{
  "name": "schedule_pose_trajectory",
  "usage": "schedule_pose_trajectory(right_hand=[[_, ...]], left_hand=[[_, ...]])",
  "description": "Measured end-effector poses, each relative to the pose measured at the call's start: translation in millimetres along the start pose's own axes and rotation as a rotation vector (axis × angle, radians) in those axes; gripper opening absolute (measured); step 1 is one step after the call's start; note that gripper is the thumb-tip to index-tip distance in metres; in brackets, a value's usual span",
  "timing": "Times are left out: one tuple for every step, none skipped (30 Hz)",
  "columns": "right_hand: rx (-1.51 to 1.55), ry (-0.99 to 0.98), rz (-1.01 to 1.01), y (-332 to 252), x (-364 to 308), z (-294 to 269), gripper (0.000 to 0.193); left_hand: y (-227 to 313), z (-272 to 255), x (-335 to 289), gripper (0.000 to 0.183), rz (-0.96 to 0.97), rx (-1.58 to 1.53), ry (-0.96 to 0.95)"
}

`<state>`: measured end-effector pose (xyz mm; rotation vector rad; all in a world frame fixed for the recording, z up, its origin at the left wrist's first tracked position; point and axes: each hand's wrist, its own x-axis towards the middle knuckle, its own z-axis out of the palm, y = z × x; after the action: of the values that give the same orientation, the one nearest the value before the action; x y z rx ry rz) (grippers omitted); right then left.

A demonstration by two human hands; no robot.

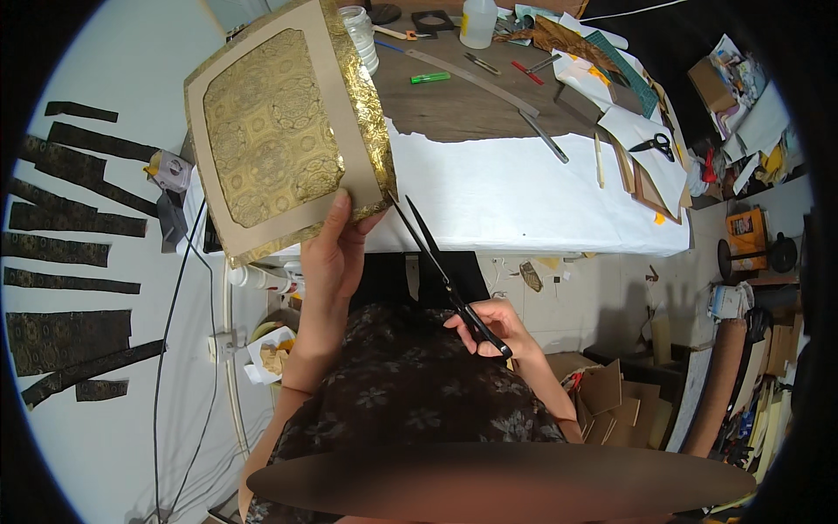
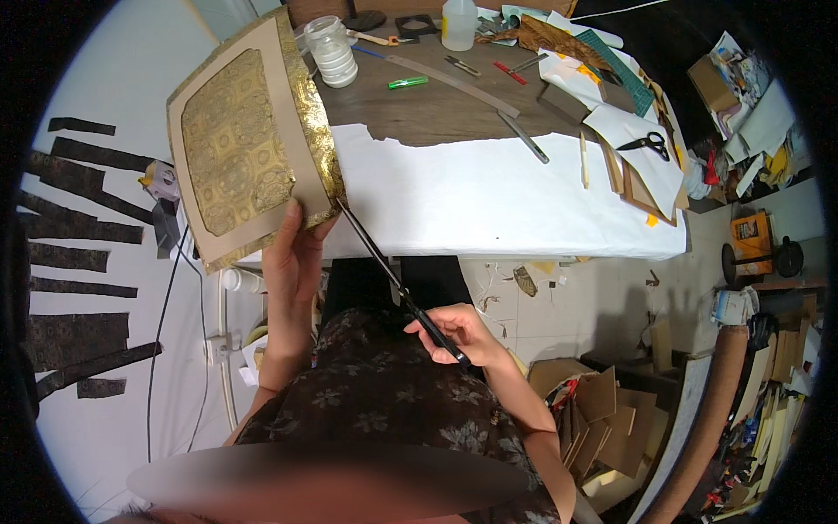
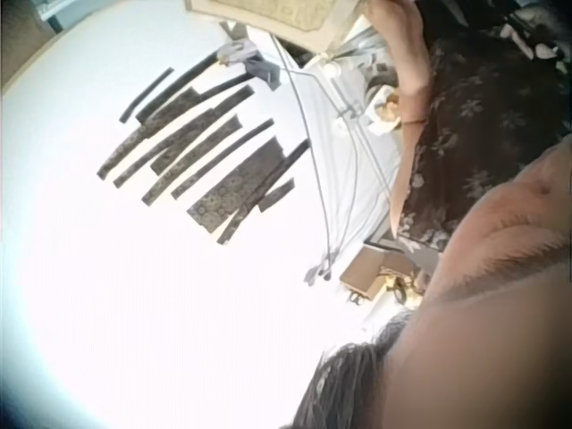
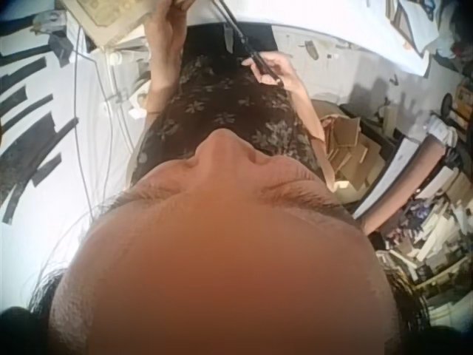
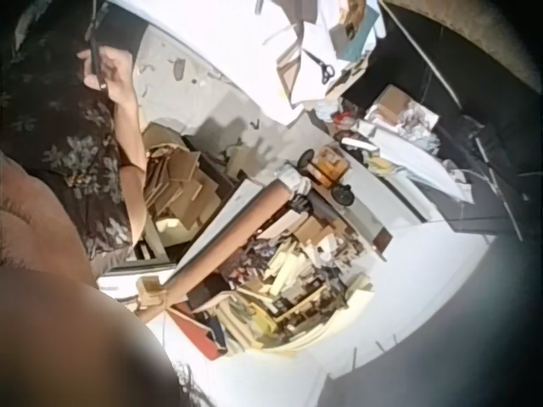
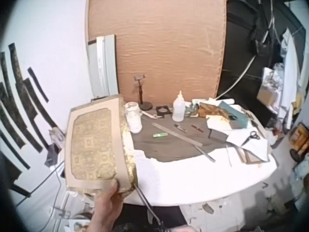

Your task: The person aligns a patterned fabric on a board, irons it to adhere, then uses a metal file to sharpen scissors before trimming the fabric edges. The person flips the board to trim the remaining sides and discards the cut pieces.

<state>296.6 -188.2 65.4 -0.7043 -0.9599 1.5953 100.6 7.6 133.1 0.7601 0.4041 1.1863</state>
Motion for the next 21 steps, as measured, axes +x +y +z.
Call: schedule_pose_trajectory(right_hand=[[0.0, 0.002, -0.003, 1, 2, 0, 0.054], [-0.001, 0.005, -0.014, 0, 4, 0, 0.053], [-0.001, 0.008, -0.024, -1, 6, -1, 0.053], [0.0, 0.012, -0.035, -1, 7, -1, 0.052], [0.002, 0.011, -0.042, -1, 7, -2, 0.052], [0.005, 0.011, -0.05, 0, 7, -4, 0.051], [0.007, 0.008, -0.058, 0, 7, -5, 0.05], [-0.002, 0.002, -0.054, -1, 8, -6, 0.049], [-0.011, -0.003, -0.049, -3, 9, -5, 0.049], [-0.021, -0.007, -0.044, -5, 10, -5, 0.048], [-0.019, 0.001, -0.05, -4, 10, -6, 0.048], [-0.018, 0.009, -0.056, -3, 11, -6, 0.048], [-0.014, 0.015, -0.063, -2, 12, -7, 0.048], [-0.018, 0.037, -0.067, -2, 12, -5, 0.048], [-0.021, 0.059, -0.071, -3, 12, -4, 0.049], [-0.025, 0.081, -0.075, -3, 11, -2, 0.049], [-0.026, 0.071, -0.076, -3, 11, -3, 0.049], [-0.028, 0.061, -0.077, -2, 10, -4, 0.049], [-0.028, 0.05, -0.078, -2, 9, -4, 0.049], [-0.023, 0.049, -0.065, -2, 8, -4, 0.048], [-0.018, 0.048, -0.052, -3, 7, -4, 0.048]], left_hand=[[-1, 2, 0, 0.04, 0.002, -0.002, -0.003], [-1, 3, 0, 0.04, 0.004, -0.004, -0.007], [-1, 4, -1, 0.039, 0.004, -0.014, 0.004], [0, 7, -1, 0.038, 0.002, -0.023, 0.014], [0, 7, -1, 0.038, 0.001, -0.033, 0.023], [0, 6, -1, 0.038, 0.0, -0.034, 0.019], [0, 4, -1, 0.038, 0.001, -0.035, 0.015], [0, 2, -2, 0.038, 0.001, -0.036, 0.011], [1, 3, -2, 0.039, 0.001, -0.038, 0.013], [2, 5, -3, 0.039, -0.002, -0.041, 0.016], [2, 7, -3, 0.039, -0.004, -0.045, 0.019], [2, 7, -4, 0.04, -0.012, -0.046, 0.028], [1, 7, -5, 0.04, -0.019, -0.045, 0.037], [1, 7, -5, 0.04, -0.025, -0.044, 0.045], [0, 5, -5, 0.041, -0.016, -0.045, 0.056], [-2, 2, -6, 0.042, -0.007, -0.047, 0.067], [-3, 1, -6, 0.042, 0.002, -0.049, 0.077], [-3, 2, -6, 0.043, 0.009, -0.051, 0.077], [-2, 3, -5, 0.043, 0.016, -0.052, 0.079], [-2, 4, -5, 0.043, 0.023, -0.053, 0.08], [-2, 3, -5, 0.043, 0.022, -0.056, 0.07]])
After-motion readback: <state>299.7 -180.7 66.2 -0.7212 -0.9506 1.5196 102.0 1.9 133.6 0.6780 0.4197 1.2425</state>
